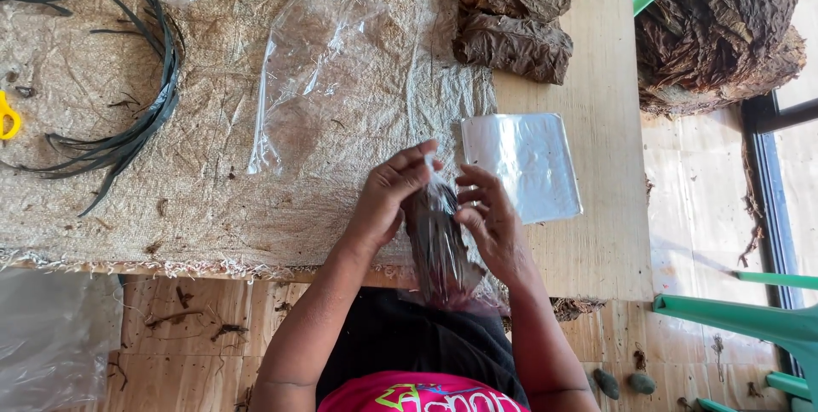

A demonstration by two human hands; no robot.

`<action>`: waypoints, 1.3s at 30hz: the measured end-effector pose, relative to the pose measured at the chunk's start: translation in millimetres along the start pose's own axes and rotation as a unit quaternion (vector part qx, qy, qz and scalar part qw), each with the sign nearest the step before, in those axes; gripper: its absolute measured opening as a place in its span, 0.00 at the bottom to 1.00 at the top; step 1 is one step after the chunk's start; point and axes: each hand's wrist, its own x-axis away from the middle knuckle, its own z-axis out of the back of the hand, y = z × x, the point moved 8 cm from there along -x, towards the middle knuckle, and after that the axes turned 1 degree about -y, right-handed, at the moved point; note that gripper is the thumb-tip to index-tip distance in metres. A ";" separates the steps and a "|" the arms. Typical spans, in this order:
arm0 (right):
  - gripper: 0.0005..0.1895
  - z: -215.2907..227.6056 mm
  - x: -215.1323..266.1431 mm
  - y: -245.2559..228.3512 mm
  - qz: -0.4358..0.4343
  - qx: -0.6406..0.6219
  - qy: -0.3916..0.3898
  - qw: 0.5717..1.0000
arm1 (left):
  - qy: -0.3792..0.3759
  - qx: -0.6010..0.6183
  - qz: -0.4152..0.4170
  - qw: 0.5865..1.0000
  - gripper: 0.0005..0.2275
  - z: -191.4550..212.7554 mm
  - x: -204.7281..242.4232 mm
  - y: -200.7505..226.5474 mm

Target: The person places dried leaf bundles into clear plastic bags on a wooden table, folds the bags, and ties them with black plastic ties. The person repeats this process for multiple bundles, stacking the finished packages on the table.

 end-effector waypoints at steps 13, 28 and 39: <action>0.51 -29.7 20.1 -12.7 -0.196 -0.034 -0.162 0.967 | 0.128 0.059 -0.001 0.990 0.05 36.6 -7.7 -18.0; 0.44 -16.6 27.2 32.6 -0.184 -0.190 -0.168 0.950 | 0.176 -0.022 -0.094 0.980 0.08 39.9 -4.4 0.0; 0.42 -16.0 30.7 45.6 -0.190 -0.231 -0.163 0.940 | 0.175 -0.052 -0.124 0.975 0.07 33.8 -0.3 6.5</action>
